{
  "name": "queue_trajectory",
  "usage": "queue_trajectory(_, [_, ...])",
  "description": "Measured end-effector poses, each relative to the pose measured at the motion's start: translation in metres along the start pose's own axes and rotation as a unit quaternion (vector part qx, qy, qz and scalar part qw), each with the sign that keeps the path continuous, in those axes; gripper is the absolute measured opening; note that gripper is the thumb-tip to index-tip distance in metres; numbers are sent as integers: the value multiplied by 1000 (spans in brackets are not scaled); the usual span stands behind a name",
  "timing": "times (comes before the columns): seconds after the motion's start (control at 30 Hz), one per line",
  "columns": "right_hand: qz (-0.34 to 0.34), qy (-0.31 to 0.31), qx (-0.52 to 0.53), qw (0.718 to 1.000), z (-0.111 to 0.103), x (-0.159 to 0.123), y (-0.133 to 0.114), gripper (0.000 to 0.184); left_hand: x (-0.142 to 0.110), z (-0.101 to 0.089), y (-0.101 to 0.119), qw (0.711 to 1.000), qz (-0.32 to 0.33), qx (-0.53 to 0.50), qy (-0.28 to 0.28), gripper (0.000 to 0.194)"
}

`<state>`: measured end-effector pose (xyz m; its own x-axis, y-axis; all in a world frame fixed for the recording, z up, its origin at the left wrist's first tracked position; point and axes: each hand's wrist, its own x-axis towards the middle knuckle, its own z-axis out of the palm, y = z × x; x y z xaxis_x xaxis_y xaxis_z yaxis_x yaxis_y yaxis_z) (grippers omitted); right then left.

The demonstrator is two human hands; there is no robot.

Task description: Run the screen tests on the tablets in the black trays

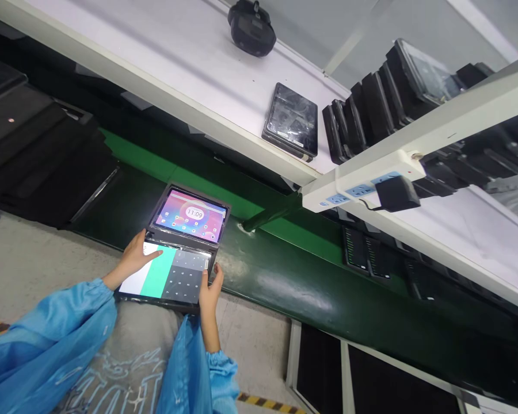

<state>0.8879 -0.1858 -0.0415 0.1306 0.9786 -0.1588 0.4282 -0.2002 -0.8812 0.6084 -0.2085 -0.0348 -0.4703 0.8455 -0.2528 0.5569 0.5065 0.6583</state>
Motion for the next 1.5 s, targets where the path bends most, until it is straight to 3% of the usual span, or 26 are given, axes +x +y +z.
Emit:
queue_trajectory(0.33, [13,-8,32,999,2,2,-4,60,-1,7,-1,998,17,38,-36,113])
queue_trajectory(0.43, [18,-6,34,999,4,3,-2,61,5,4,1,999,14,-48,-8,101])
queue_trajectory(0.57, [33,1,36,999,3,7,-3,62,33,-6,7,983,-39,-174,40,70])
queue_trajectory(0.73, [14,-1,9,1000,5,20,-11,62,74,-15,18,989,-59,-124,54,54])
queue_trajectory(0.83, [10,15,17,1000,9,26,-12,63,86,-17,20,991,-65,-111,49,50])
queue_trajectory(0.93, [29,19,36,999,12,33,-9,65,86,-19,13,988,-49,-143,32,49])
queue_trajectory(1.13, [37,-3,67,997,19,66,-14,68,80,-23,-11,973,-23,-228,5,73])
queue_trajectory(1.33, [11,-30,59,998,31,107,-30,71,80,-21,-14,971,-4,-237,3,62])
queue_trajectory(1.5, [19,-58,77,995,26,107,-27,65,72,-22,-13,973,8,-229,-17,64])
